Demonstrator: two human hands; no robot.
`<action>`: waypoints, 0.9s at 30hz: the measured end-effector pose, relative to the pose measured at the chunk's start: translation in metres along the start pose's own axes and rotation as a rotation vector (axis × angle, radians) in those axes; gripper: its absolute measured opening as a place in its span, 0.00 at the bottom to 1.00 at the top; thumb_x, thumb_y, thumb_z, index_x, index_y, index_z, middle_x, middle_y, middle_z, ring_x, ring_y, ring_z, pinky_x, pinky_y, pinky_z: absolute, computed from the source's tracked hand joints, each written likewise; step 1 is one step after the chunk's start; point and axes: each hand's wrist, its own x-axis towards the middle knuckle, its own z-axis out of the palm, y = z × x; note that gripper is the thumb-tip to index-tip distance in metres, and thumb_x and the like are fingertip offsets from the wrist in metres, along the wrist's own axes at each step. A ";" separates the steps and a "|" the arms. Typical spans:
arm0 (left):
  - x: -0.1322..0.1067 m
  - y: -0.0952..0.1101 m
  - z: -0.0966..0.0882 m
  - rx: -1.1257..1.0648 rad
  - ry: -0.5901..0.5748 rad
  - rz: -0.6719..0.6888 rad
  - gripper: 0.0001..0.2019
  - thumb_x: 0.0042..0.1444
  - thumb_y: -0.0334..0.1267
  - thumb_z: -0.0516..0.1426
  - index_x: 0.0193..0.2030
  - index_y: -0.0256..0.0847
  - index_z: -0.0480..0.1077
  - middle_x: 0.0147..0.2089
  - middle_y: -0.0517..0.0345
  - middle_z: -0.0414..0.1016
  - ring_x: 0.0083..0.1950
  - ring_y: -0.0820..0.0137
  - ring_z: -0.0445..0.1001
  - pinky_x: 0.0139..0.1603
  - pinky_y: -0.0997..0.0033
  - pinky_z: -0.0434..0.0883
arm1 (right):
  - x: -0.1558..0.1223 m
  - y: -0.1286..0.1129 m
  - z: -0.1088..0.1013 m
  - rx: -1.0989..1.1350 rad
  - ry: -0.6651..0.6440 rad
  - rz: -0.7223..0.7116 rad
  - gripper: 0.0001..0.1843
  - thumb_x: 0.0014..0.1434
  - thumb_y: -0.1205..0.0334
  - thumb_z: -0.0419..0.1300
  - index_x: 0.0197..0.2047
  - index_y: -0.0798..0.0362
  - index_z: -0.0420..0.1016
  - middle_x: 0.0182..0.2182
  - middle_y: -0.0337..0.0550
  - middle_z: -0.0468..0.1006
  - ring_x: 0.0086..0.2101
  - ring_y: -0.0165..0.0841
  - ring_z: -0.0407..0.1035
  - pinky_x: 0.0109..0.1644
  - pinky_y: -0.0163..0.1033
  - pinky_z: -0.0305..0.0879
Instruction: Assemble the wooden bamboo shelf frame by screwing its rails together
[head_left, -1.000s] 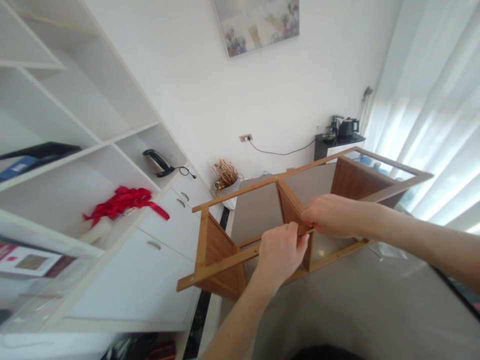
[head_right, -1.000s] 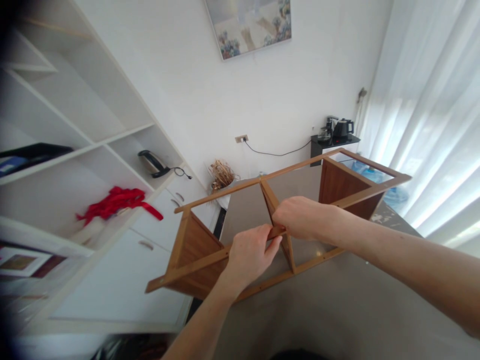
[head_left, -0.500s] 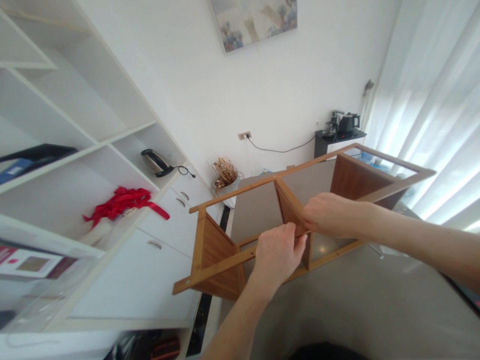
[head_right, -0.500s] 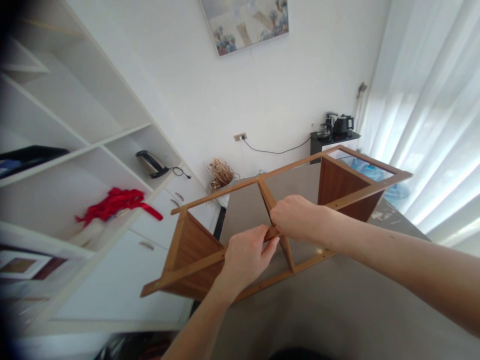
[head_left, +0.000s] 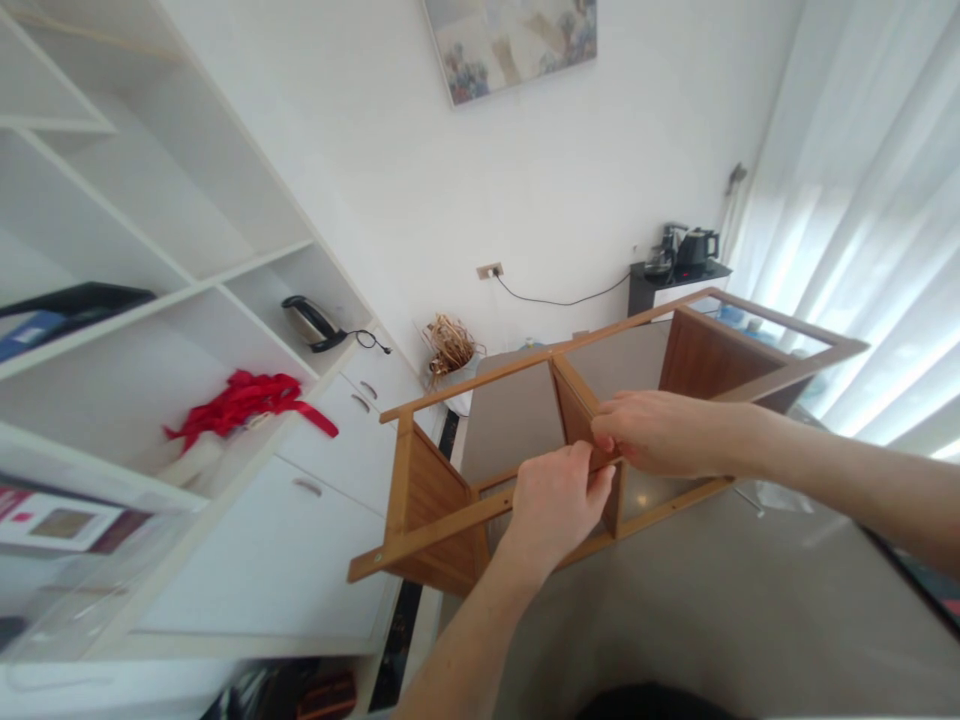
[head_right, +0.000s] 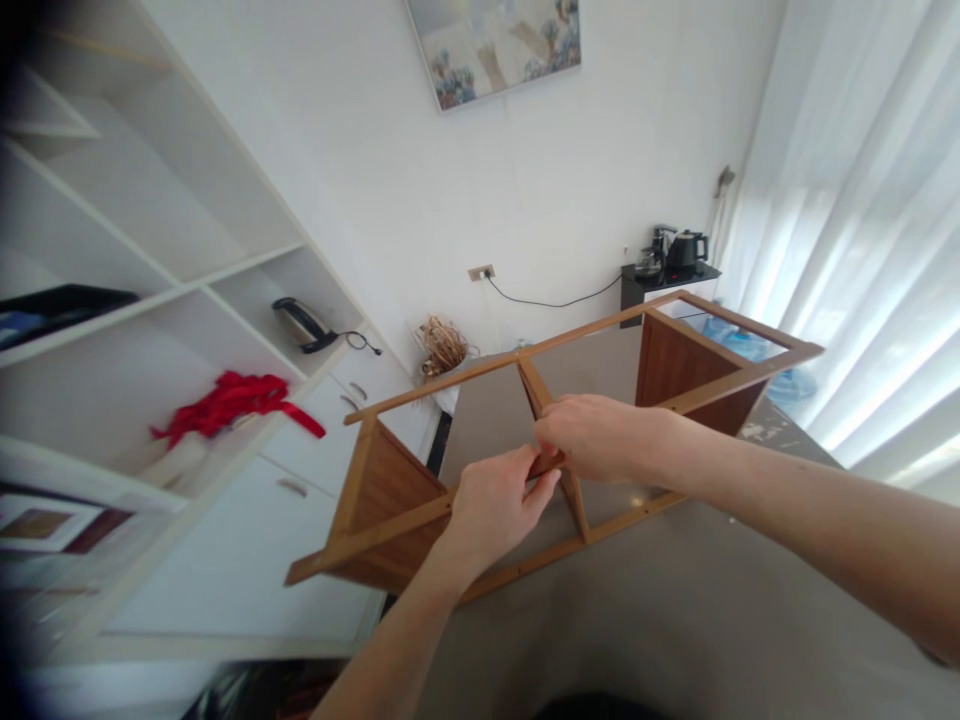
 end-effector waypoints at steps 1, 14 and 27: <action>0.000 0.000 0.000 0.007 0.000 -0.001 0.13 0.64 0.47 0.48 0.40 0.43 0.67 0.36 0.57 0.77 0.38 0.64 0.76 0.38 0.67 0.68 | 0.000 0.000 -0.001 -0.012 0.011 0.039 0.07 0.57 0.67 0.57 0.34 0.54 0.77 0.33 0.47 0.78 0.38 0.38 0.72 0.37 0.36 0.61; -0.002 -0.003 0.002 0.022 0.007 -0.010 0.15 0.64 0.49 0.46 0.38 0.43 0.67 0.35 0.56 0.77 0.38 0.62 0.77 0.36 0.66 0.69 | 0.006 -0.012 0.003 -0.147 -0.050 0.124 0.07 0.54 0.70 0.56 0.31 0.59 0.77 0.28 0.51 0.79 0.33 0.38 0.75 0.32 0.36 0.59; -0.007 0.000 0.003 -0.050 -0.012 -0.003 0.15 0.63 0.50 0.47 0.37 0.42 0.67 0.33 0.55 0.76 0.36 0.62 0.76 0.36 0.67 0.67 | -0.008 -0.003 0.010 -0.005 0.011 0.123 0.08 0.58 0.62 0.56 0.32 0.54 0.76 0.29 0.46 0.79 0.31 0.36 0.73 0.32 0.35 0.58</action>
